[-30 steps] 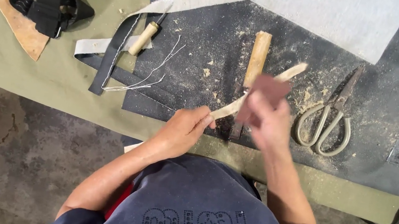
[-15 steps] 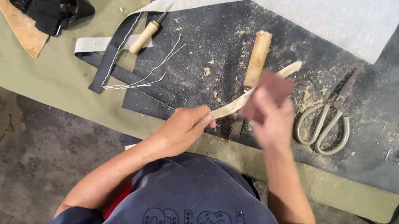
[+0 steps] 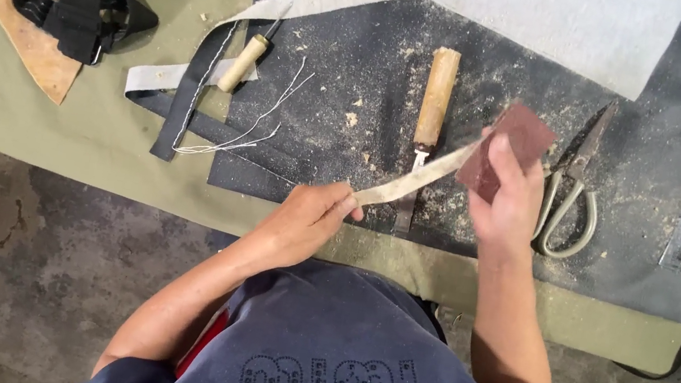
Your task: The person is sanding a thin wooden strip by hand using a piece of sandpaper on a workshop table.
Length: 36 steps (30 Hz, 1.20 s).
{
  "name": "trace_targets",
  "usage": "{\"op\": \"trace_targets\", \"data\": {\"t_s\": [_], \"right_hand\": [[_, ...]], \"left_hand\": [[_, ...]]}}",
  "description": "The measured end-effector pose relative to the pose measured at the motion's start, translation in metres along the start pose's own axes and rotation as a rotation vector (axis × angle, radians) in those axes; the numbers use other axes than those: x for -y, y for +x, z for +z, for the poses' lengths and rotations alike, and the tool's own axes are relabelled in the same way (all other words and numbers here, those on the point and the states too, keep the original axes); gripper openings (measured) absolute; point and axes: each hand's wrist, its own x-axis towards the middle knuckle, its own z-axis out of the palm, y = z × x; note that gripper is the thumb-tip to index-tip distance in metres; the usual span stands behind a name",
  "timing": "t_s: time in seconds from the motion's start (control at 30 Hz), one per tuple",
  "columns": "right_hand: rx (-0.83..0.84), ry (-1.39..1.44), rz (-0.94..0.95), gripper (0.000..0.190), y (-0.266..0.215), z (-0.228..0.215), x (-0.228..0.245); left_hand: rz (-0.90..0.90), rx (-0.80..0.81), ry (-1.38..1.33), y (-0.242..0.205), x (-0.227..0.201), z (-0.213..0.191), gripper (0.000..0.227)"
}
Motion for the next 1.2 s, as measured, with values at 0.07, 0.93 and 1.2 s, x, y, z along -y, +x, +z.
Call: {"op": "trace_targets", "data": {"t_s": [0.07, 0.93, 1.2], "right_hand": [[-0.045, -0.019, 0.015, 0.051, -0.003, -0.001, 0.001], [0.187, 0.284, -0.054, 0.035, 0.038, -0.001, -0.062], [-0.326, 0.356, -0.387, 0.056, 0.092, -0.076, -0.012]], "left_hand": [[-0.008, -0.032, -0.029, 0.007, 0.010, 0.006, 0.029], [0.109, 0.031, -0.072, 0.026, 0.031, 0.018, 0.031], [-0.067, -0.017, -0.097, -0.008, 0.042, -0.001, 0.030]]}}
